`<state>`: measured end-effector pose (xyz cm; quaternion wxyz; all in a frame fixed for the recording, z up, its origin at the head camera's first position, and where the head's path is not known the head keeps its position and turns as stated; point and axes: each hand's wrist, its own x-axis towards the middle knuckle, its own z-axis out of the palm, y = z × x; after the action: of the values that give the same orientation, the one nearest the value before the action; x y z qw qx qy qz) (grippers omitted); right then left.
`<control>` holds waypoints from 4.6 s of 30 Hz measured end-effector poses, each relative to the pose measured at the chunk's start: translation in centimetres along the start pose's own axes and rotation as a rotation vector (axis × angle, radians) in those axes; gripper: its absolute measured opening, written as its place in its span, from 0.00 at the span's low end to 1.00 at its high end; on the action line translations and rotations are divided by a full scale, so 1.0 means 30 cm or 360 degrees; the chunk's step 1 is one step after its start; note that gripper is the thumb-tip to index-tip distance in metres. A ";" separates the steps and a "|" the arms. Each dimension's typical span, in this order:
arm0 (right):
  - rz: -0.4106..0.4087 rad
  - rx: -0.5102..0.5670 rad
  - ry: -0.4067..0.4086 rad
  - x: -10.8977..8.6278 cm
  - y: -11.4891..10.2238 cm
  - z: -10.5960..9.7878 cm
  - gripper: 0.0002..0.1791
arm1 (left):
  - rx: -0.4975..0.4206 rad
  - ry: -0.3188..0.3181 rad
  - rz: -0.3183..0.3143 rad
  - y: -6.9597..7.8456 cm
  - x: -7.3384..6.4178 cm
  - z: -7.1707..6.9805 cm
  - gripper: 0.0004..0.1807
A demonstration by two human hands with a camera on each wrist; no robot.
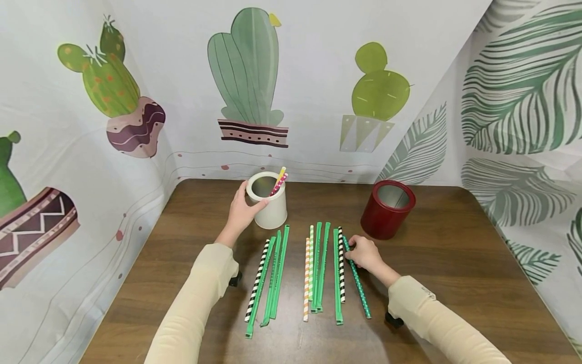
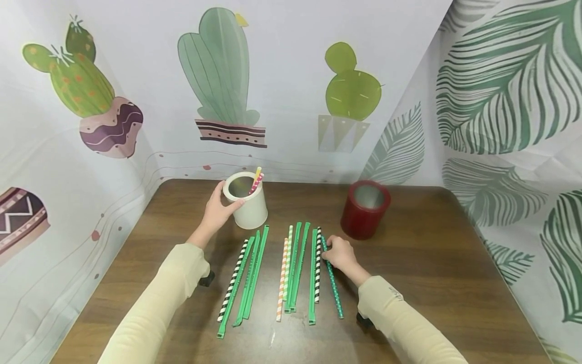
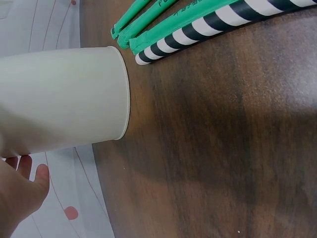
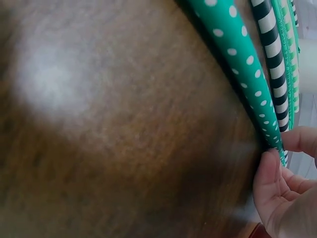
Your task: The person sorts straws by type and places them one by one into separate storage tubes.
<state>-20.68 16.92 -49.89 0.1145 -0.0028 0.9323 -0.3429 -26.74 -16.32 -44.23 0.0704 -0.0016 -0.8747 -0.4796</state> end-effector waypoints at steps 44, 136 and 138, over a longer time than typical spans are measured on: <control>-0.0491 0.1104 0.0059 0.081 -0.402 -0.275 0.14 | 0.0063 0.0049 0.0047 -0.007 0.008 0.004 0.47; -0.0190 0.1347 0.0248 0.272 -0.636 0.031 0.08 | 0.0028 0.0028 0.0006 -0.005 0.007 0.004 0.48; -0.0158 0.1339 0.0209 0.273 -0.628 0.031 0.08 | 0.0030 0.0031 0.0012 -0.006 0.008 0.004 0.48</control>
<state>-29.84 1.22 -40.25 0.0295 0.0210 0.7152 -0.6980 -26.99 -16.33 -44.43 0.0807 0.0003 -0.8785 -0.4709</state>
